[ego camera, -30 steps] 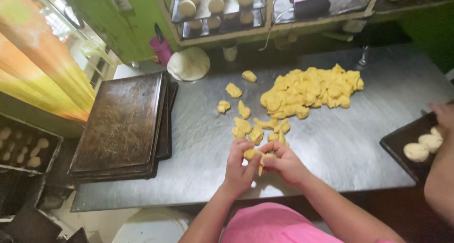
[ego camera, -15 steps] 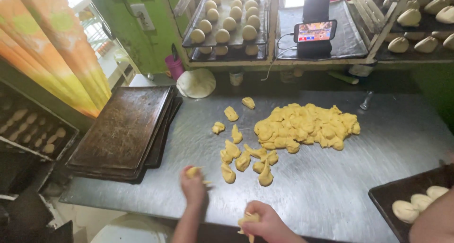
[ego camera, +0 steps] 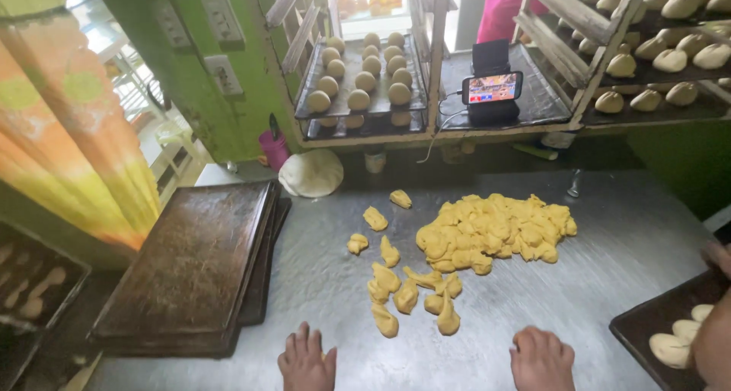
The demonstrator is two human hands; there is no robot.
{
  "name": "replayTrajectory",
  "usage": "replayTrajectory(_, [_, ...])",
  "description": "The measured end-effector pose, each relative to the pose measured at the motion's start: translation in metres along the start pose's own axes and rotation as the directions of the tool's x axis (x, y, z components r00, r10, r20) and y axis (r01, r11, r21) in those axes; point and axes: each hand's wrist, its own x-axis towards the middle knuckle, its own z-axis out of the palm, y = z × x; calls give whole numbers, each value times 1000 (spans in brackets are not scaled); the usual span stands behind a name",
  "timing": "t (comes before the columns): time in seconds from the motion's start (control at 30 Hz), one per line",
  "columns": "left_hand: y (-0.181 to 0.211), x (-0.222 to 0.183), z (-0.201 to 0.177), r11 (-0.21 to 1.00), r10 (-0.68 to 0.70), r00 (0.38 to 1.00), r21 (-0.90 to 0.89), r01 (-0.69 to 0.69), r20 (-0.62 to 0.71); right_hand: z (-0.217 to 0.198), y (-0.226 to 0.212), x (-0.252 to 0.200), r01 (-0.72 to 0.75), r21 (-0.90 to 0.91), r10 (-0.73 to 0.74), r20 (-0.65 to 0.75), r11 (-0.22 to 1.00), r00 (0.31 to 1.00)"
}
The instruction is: Shaping small portions of dough into balls and arranging them on a baking tray
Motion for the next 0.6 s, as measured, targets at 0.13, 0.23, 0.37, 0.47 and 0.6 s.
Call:
replayTrajectory(0.13, [5,50,4,996,80,985,-45,-73,154,-26,-45,39,-124,143,129,-31,982,991])
replayTrajectory(0.23, [16,59,-3,963,249,968,-116,-245,22,-22,-59,30,-113,32,115,-110,993,987])
replayTrajectory(0.37, [-13,13,-27,779,560,824,-280,-560,-90,-57,-43,-34,-6,-34,14,225,999,974])
replayTrajectory(0.47, [-58,-8,-16,942,332,879,-171,-289,342,-19,10,-33,-74,0,73,160,997,984])
replayTrajectory(0.6, [-14,42,-48,991,126,767,-52,-120,629,-66,-35,13,-80,21,76,142,997,987])
